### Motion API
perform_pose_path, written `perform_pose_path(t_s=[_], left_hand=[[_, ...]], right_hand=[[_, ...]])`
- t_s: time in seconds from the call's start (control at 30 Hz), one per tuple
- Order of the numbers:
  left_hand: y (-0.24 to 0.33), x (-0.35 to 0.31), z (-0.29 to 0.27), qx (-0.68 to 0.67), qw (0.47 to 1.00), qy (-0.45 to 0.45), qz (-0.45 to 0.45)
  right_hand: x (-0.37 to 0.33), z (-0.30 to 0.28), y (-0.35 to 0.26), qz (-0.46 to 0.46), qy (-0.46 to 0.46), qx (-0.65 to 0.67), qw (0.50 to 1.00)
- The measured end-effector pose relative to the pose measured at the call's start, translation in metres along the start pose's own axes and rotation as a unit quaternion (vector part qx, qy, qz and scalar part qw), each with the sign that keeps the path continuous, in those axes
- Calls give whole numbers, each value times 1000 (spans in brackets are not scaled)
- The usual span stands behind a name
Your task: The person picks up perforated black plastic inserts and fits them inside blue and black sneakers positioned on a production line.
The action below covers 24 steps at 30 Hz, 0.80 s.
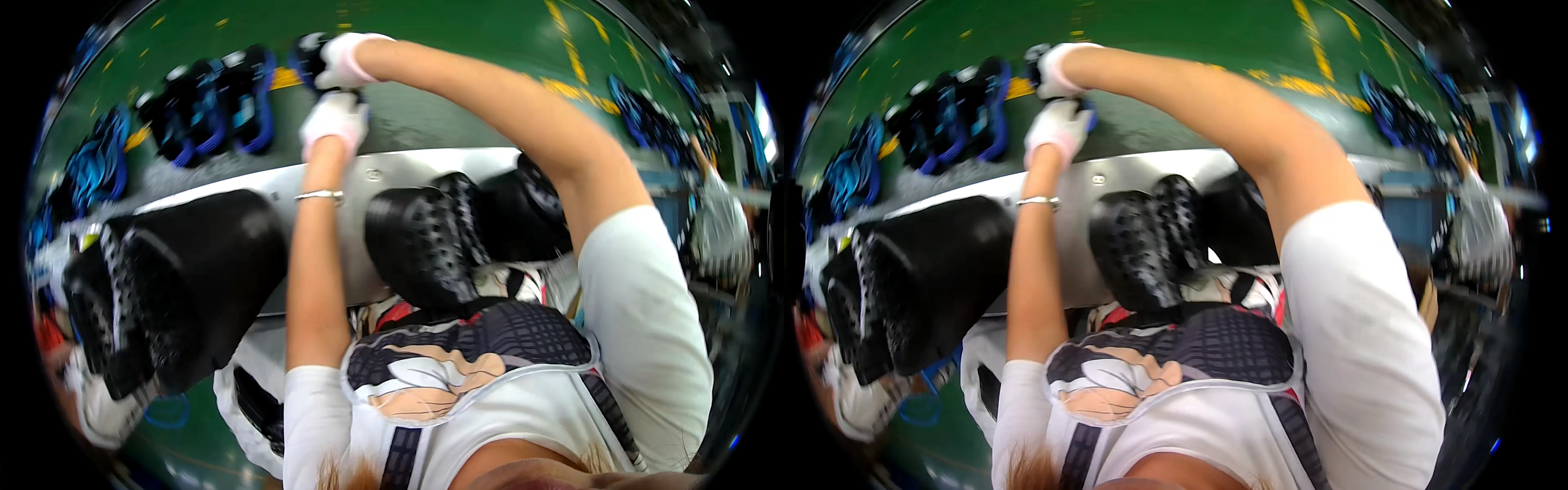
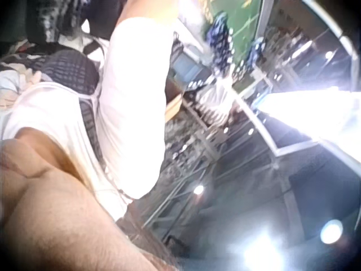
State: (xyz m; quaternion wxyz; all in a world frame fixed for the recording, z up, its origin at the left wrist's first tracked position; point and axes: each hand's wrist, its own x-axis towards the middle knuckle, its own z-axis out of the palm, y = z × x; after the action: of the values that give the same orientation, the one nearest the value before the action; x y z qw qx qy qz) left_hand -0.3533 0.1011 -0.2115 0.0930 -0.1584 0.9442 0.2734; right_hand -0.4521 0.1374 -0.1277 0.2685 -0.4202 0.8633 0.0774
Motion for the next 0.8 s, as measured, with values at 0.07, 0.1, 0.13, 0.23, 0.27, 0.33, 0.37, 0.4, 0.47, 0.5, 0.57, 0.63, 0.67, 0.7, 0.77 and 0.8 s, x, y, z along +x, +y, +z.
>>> perform_pose_path(t_s=[0.07, 0.1, 0.13, 0.23, 0.27, 0.33, 0.37, 0.4, 0.47, 0.5, 0.57, 0.63, 0.67, 0.7, 0.77, 0.8], left_hand=[[-15, -4, 14, 1, 991, 119, 53], [-11, -8, 8, -27, 996, 88, -1], [-25, -4, 14, -21, 993, 114, 14], [-28, 3, 14, -37, 994, 103, -1], [-28, 1, 13, -49, 994, 100, -5], [-38, -10, 11, -39, 987, 153, 19], [-43, -17, 13, -18, 976, 209, 52], [-36, -25, 10, -25, 971, 236, 39], [-14, -40, 2, -15, 949, 314, 19], [4, -47, -9, -35, 944, 328, 3], [29, -51, -30, -39, 933, 343, 98], [65, -51, -49, -163, 955, 210, 132], [91, -53, -52, -219, 960, 104, 141], [111, -57, -53, -271, 952, -2, 142], [134, -54, -49, -252, 937, -191, 147], [141, -55, -45, -238, 932, -237, 134]], right_hand=[[-27, -11, 12, -81, -2, -7, 997], [-51, -16, 23, -85, -12, 60, 995], [-85, -25, 29, -107, -8, 130, 986], [-175, -21, 81, -34, 82, 106, 990], [-202, -14, 98, -21, 112, 94, 989], [-253, 6, 126, -6, 176, 93, 980], [-274, 21, 138, -1, 212, 105, 972], [-298, 35, 145, 18, 230, 116, 966], [-337, 62, 143, 51, 273, 142, 950], [-350, 75, 140, 64, 297, 157, 940], [-359, 103, 137, 27, 354, 262, 897], [-359, 112, 122, 27, 417, 174, 892], [-354, 118, 121, 17, 435, 151, 888], [-350, 121, 116, 13, 437, 195, 878], [-340, 136, 108, 27, 500, 140, 854], [-342, 142, 103, 27, 521, 117, 845]])
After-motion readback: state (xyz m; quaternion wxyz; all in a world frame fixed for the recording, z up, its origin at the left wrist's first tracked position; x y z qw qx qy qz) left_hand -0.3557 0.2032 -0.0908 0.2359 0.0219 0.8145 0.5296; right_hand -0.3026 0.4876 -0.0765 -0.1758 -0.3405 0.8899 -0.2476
